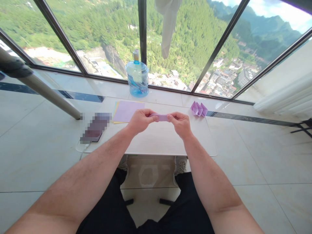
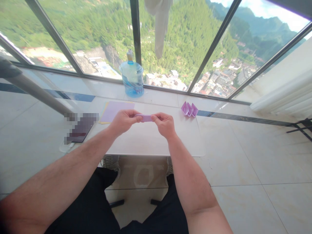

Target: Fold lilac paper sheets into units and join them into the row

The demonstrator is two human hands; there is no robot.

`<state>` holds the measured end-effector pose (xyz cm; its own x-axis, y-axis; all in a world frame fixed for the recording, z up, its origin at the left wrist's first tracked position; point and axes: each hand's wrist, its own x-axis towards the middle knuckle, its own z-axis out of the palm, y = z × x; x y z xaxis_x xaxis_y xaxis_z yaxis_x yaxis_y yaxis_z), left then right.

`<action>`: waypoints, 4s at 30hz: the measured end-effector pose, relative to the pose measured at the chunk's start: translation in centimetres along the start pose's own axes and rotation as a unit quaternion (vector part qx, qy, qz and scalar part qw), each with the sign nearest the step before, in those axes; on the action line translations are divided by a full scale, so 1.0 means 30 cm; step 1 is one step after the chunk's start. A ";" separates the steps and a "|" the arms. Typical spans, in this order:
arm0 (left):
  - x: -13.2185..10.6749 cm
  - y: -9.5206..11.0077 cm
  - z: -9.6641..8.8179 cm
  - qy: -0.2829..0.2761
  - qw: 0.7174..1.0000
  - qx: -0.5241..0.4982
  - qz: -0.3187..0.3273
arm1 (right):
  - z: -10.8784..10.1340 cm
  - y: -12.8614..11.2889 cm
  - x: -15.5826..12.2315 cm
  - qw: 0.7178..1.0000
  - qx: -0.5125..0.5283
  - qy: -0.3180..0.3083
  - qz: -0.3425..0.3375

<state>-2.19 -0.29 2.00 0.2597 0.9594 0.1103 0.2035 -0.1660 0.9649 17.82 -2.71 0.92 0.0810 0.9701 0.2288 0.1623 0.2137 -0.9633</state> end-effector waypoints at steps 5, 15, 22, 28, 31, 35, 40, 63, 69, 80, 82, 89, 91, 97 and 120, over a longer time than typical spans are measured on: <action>0.003 -0.005 0.006 0.003 1.000 -0.002 -0.007 | 0.005 0.002 -0.003 1.000 -0.007 0.004 -0.010; -0.003 0.015 -0.003 -0.016 1.000 0.002 -0.009 | 0.003 -0.001 0.004 1.000 -0.024 0.004 0.002; -0.001 0.002 0.008 -0.021 0.995 0.091 0.017 | 0.012 -0.012 -0.011 0.995 -0.093 -0.035 0.003; -0.004 -0.005 0.009 -0.053 0.991 0.121 0.005 | 0.010 -0.017 -0.008 0.994 -0.104 -0.029 0.010; -0.006 -0.008 0.006 -0.065 0.989 0.129 0.003 | 0.008 -0.008 -0.008 0.992 -0.105 -0.065 0.015; -0.005 -0.013 0.024 -0.036 0.991 0.129 0.019 | 0.018 -0.001 -0.012 0.989 -0.132 -0.071 0.013; 0.000 -0.005 0.030 -0.001 0.997 0.076 -0.009 | 0.020 -0.005 -0.013 0.990 -0.135 -0.045 -0.002; 0.006 0.010 0.037 -0.009 0.996 0.093 -0.012 | -0.003 0.006 0.008 0.993 -0.074 -0.050 0.076; 0.004 0.014 0.021 -0.022 0.997 0.034 -0.071 | -0.007 -0.006 0.012 0.991 -0.077 -0.064 0.093; 0.015 -0.039 0.030 -0.079 0.992 0.021 -0.094 | 0.002 0.009 -0.003 0.989 -0.066 -0.082 0.108; 0.012 -0.033 0.029 -0.085 0.992 0.021 -0.089 | 0.004 0.000 -0.006 0.985 -0.077 -0.102 0.117; -0.002 -0.014 0.035 -0.130 0.981 0.108 -0.097 | 0.001 -0.019 -0.009 0.973 -0.130 -0.139 0.128; -0.001 -0.012 0.034 -0.127 0.981 0.107 -0.101 | -0.001 -0.017 -0.010 0.973 -0.136 -0.142 0.122; 0.001 -0.006 0.026 -0.130 0.978 0.120 -0.113 | 0.000 0.002 -0.012 0.978 -0.121 -0.132 0.109; 0.006 -0.012 -0.002 -0.022 0.990 -0.073 -0.121 | -0.002 0.039 -0.022 0.978 -0.192 -0.049 0.067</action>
<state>-2.27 -0.03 1.68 0.2605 0.9558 -0.1364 0.1272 0.1060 0.9862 18.00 -3.12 -0.36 0.0346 0.9969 0.0708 0.5148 0.0430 -0.8563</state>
